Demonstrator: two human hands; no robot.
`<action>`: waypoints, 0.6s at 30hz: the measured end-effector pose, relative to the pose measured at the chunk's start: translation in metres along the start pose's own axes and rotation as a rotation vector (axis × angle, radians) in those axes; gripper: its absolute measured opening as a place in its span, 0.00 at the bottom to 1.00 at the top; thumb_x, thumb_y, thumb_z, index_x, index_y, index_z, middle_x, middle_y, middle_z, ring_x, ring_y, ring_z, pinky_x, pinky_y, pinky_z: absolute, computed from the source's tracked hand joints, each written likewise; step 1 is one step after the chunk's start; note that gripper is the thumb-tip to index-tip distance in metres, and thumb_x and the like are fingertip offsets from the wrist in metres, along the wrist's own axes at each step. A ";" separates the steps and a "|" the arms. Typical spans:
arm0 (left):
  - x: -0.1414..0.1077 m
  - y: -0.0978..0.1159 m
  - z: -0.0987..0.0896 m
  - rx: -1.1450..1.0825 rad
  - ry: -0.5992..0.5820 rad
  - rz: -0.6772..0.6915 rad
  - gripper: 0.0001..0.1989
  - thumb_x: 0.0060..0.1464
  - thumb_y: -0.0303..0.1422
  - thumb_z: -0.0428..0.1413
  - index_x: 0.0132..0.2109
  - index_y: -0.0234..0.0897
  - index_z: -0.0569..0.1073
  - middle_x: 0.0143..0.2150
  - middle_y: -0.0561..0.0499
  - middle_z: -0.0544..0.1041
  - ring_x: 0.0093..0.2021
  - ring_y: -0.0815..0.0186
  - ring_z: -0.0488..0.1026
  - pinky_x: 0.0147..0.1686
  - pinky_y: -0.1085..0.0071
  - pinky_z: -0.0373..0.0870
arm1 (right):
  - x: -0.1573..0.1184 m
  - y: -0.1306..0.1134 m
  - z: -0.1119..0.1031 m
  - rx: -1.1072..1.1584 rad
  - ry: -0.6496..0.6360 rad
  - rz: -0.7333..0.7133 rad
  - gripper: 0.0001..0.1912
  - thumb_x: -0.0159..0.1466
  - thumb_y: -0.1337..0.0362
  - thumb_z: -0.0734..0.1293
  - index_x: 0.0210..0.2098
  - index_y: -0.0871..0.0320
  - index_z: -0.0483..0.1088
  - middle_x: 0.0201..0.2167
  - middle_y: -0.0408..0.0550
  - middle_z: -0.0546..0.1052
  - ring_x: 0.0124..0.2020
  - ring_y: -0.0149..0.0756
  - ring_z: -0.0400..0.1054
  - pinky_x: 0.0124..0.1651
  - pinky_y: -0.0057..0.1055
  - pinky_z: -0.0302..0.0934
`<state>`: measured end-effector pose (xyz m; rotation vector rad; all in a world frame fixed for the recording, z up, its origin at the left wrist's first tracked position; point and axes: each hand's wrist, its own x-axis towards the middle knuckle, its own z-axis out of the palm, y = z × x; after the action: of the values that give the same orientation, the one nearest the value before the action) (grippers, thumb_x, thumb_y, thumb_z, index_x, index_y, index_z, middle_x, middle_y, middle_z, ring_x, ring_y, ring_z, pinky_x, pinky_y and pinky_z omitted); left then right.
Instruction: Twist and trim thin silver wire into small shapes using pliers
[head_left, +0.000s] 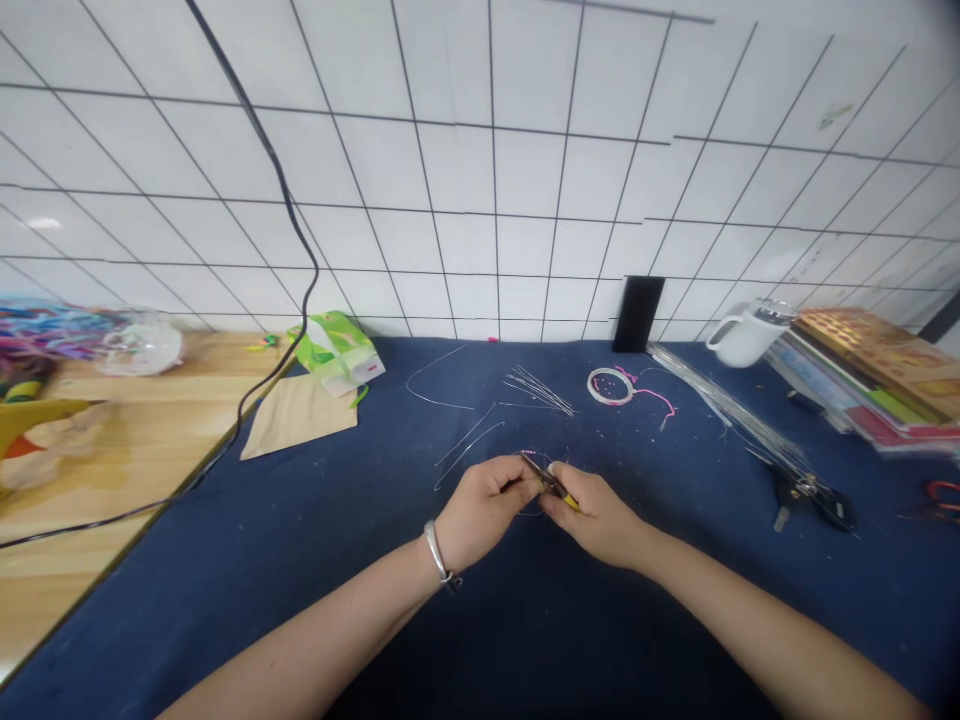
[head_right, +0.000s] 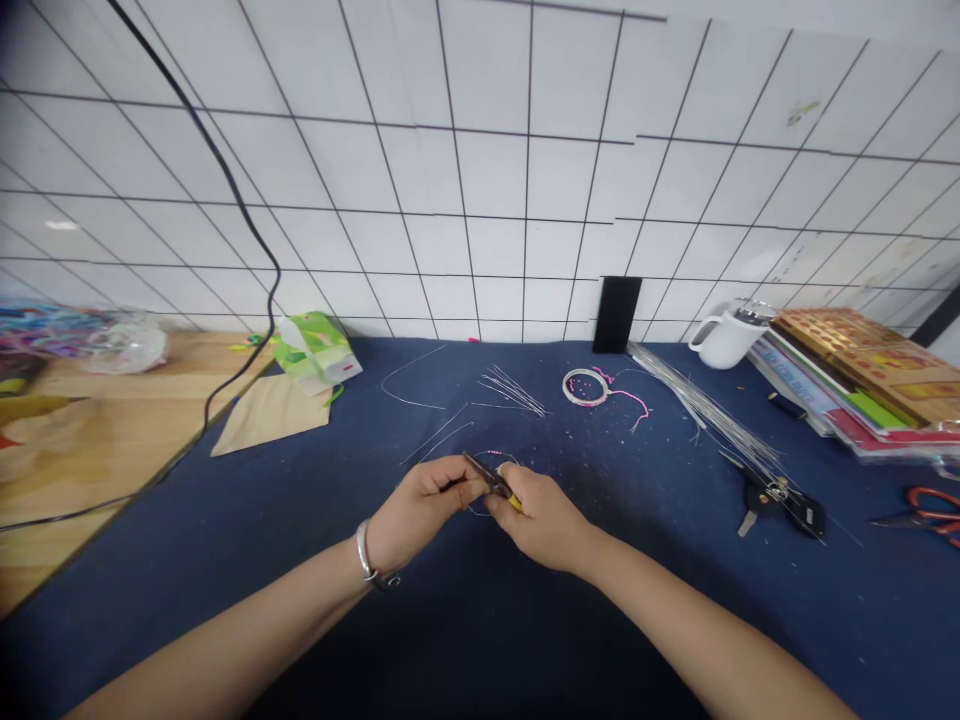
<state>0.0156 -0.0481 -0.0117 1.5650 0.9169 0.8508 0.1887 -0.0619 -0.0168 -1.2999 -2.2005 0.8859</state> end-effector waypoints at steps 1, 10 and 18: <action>0.000 0.000 0.000 0.001 -0.001 0.000 0.08 0.52 0.29 0.50 0.26 0.33 0.67 0.26 0.54 0.66 0.28 0.71 0.62 0.31 0.74 0.60 | 0.000 0.000 0.001 -0.012 0.006 0.004 0.11 0.63 0.61 0.57 0.27 0.56 0.52 0.24 0.39 0.61 0.25 0.28 0.55 0.27 0.25 0.50; -0.006 0.008 0.005 -0.037 0.046 -0.048 0.05 0.51 0.28 0.50 0.30 0.34 0.70 0.26 0.55 0.64 0.27 0.72 0.59 0.29 0.75 0.58 | -0.001 0.003 -0.007 -0.465 0.113 -0.166 0.02 0.59 0.67 0.57 0.30 0.58 0.57 0.28 0.44 0.64 0.28 0.32 0.57 0.30 0.28 0.50; -0.009 0.012 0.013 -0.172 0.050 -0.189 0.04 0.50 0.26 0.50 0.28 0.34 0.67 0.21 0.57 0.59 0.22 0.74 0.55 0.24 0.77 0.54 | -0.004 0.011 -0.007 -0.796 0.293 -0.240 0.04 0.57 0.70 0.57 0.28 0.59 0.62 0.26 0.48 0.62 0.28 0.35 0.55 0.28 0.29 0.47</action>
<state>0.0243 -0.0634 -0.0026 1.2925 0.9841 0.8149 0.2021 -0.0595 -0.0195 -1.3125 -2.4650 -0.3093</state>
